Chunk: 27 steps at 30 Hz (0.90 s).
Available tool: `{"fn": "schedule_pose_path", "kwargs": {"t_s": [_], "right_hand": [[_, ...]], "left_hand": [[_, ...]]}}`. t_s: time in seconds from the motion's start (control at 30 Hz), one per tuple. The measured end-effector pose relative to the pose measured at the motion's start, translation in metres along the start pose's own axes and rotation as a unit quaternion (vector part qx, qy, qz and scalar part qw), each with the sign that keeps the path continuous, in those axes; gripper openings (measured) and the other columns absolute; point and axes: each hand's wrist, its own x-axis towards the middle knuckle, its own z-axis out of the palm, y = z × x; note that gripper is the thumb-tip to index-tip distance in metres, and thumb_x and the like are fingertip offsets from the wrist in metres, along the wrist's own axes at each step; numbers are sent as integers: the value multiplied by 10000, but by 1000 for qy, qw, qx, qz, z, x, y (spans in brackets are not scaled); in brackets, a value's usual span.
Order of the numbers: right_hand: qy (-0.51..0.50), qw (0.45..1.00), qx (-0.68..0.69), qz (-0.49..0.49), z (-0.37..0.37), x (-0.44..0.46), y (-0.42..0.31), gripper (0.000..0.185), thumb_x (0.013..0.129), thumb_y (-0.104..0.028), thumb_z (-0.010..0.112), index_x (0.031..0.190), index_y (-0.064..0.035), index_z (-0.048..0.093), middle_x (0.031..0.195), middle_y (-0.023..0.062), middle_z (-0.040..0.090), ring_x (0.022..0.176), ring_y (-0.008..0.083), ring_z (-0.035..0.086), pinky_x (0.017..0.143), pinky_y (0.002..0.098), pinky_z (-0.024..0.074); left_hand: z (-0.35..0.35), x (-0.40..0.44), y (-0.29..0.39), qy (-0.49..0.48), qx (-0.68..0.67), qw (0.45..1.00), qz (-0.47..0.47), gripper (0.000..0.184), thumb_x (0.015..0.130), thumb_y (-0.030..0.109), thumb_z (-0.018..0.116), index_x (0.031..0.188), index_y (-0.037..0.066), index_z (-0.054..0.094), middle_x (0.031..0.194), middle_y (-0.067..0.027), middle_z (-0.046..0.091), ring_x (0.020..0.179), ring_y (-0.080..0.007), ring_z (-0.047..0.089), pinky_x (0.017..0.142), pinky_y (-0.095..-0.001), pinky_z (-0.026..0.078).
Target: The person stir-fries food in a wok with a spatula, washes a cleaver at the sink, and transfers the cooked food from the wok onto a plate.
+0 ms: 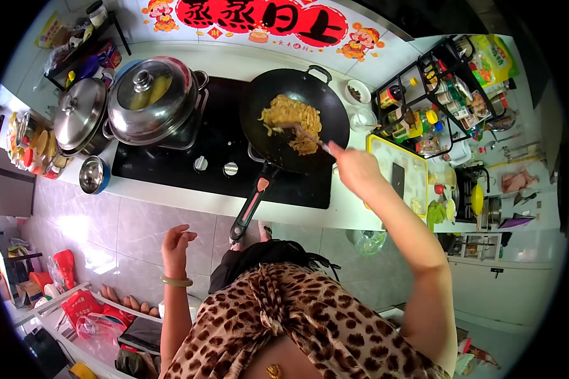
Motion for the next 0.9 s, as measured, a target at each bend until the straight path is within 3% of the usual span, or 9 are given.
{"fn": "schedule_pose_path", "kwargs": {"t_s": [0.13,0.37,0.47,0.57,0.63,0.7,0.77,0.83,0.9], "right_hand": [[3,998,49,45,-24,14,26,405,780,-125,543,1183,-167,538,811,157,617,744,332,599,645,434,475],[-98,990,-95,17,-59,-27,27,406,760,-97,536,1154,-193,564,855,161,613,756,342,593,666,426,477],[-7,1000,-10,-3,-16,7,19,388,767,-112,550,1147,-187,574,813,160,612,756,345,596,654,436,473],[30,993,117,17,-10,9,30,386,793,-129,557,1178,-156,550,729,116,614,633,250,601,531,360,462],[-91,911,393,85,-26,-9,73,385,827,-154,548,1207,-96,518,672,56,596,478,114,514,404,251,373],[-140,860,459,173,-54,-22,93,355,849,-165,526,1187,-55,518,643,21,572,390,41,389,351,188,277],[-221,830,463,219,-61,-7,116,263,849,-163,525,1068,-19,553,658,59,580,384,53,423,323,190,269],[-241,819,461,243,-29,27,127,197,860,-170,520,1011,-50,560,605,48,556,326,38,346,312,194,233],[-287,713,611,188,21,58,142,173,855,-159,534,994,-61,560,607,34,544,342,32,341,315,184,216]], "left_hand": [[0,-3,2,2,-9,1000,20,190,846,42,491,1017,26,572,830,-64,648,775,-115,601,661,-215,398],[-1,-5,0,28,-9,1000,-5,195,850,38,485,1027,22,565,835,-69,646,777,-119,598,663,-217,398],[5,-4,4,17,-15,1000,-7,194,851,34,486,1028,15,562,831,-72,644,777,-123,597,680,-225,416],[5,-1,8,5,-7,1000,5,190,849,28,489,1025,7,559,824,-75,640,781,-127,598,718,-238,442],[10,2,10,24,-30,999,-14,187,848,17,490,1021,1,559,820,-74,637,786,-131,598,759,-250,455],[9,3,4,25,-31,999,-18,185,848,14,487,1017,-1,560,822,-76,637,786,-132,598,761,-250,456],[6,2,2,25,-24,999,-21,182,848,11,485,1013,-3,561,825,-77,637,785,-133,599,763,-250,457],[6,-2,2,24,-25,999,-25,181,848,14,487,1011,-1,563,822,-74,639,784,-129,599,754,-250,454],[6,-5,3,26,-18,999,-29,180,848,17,490,1012,1,564,822,-71,641,784,-126,599,749,-249,452]]}}
